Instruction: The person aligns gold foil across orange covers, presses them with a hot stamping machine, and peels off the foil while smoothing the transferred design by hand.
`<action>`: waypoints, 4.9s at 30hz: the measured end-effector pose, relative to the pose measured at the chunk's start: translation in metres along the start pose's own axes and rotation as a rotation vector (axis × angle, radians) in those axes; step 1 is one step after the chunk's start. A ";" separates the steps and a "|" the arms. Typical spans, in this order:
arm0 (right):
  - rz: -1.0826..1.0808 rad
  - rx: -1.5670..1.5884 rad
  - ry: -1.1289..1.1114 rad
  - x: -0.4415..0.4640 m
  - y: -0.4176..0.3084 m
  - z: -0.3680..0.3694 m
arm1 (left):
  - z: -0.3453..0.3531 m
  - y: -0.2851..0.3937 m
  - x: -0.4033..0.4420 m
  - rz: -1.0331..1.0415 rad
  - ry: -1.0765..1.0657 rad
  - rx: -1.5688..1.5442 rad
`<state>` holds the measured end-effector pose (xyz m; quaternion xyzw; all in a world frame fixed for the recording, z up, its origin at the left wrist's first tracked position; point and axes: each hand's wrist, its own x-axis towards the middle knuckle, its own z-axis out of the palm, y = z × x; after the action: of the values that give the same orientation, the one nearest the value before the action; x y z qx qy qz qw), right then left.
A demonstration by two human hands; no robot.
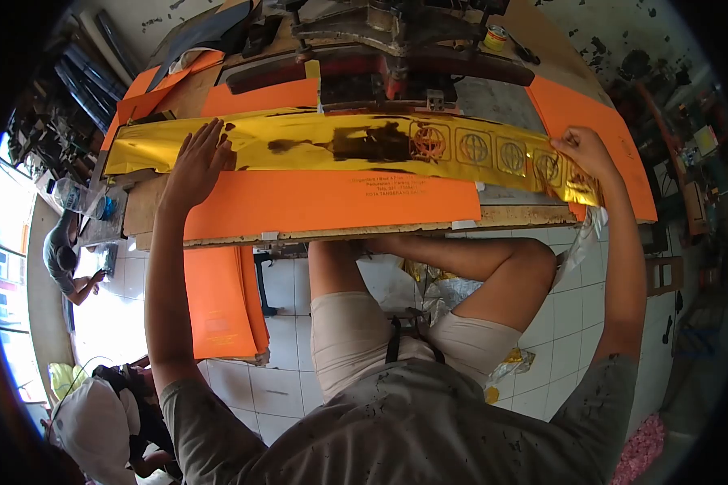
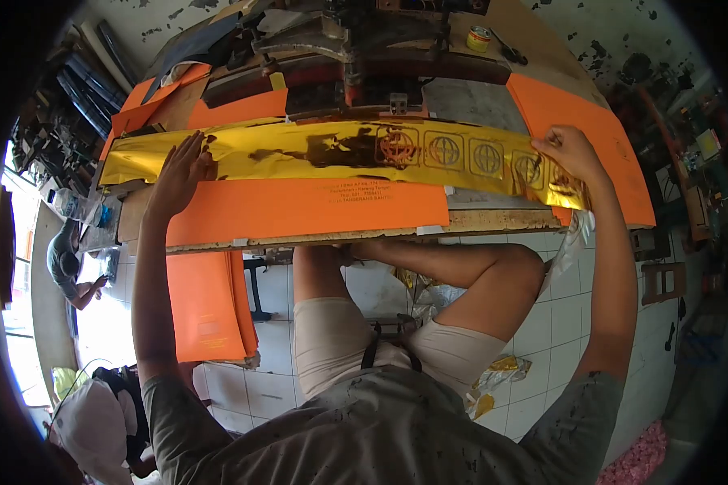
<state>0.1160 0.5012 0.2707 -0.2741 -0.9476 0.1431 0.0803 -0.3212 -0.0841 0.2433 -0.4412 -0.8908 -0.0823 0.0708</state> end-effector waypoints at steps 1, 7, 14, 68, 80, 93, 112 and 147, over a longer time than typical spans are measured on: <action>0.015 -0.032 -0.013 0.015 0.001 0.000 | 0.001 0.001 0.004 -0.021 -0.026 0.000; 0.060 -0.015 -0.066 0.088 0.022 0.010 | 0.010 -0.002 0.025 -0.043 -0.029 -0.019; 0.051 0.002 -0.076 0.126 0.034 0.016 | 0.012 0.004 0.033 -0.101 -0.077 -0.073; -0.389 0.018 0.185 -0.040 -0.111 0.095 | 0.226 0.247 -0.214 -0.536 -0.546 -2.061; -0.460 -0.011 0.189 -0.021 -0.124 0.109 | 0.230 0.241 -0.224 -0.465 -0.449 -2.031; -0.586 -0.039 0.278 -0.101 -0.158 0.064 | 0.200 0.254 -0.221 -0.311 -0.438 -1.821; -0.573 0.263 0.041 -0.280 -0.238 0.098 | 0.124 0.317 -0.205 -0.015 -0.113 -2.031; -0.077 0.056 0.690 -0.206 -0.095 0.195 | 0.128 -0.052 -0.436 -0.828 0.888 -1.621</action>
<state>0.1966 0.2684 0.1007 -0.2683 -0.8699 0.0647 0.4088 -0.1072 -0.4261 0.0270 0.0580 -0.5425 -0.8371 0.0406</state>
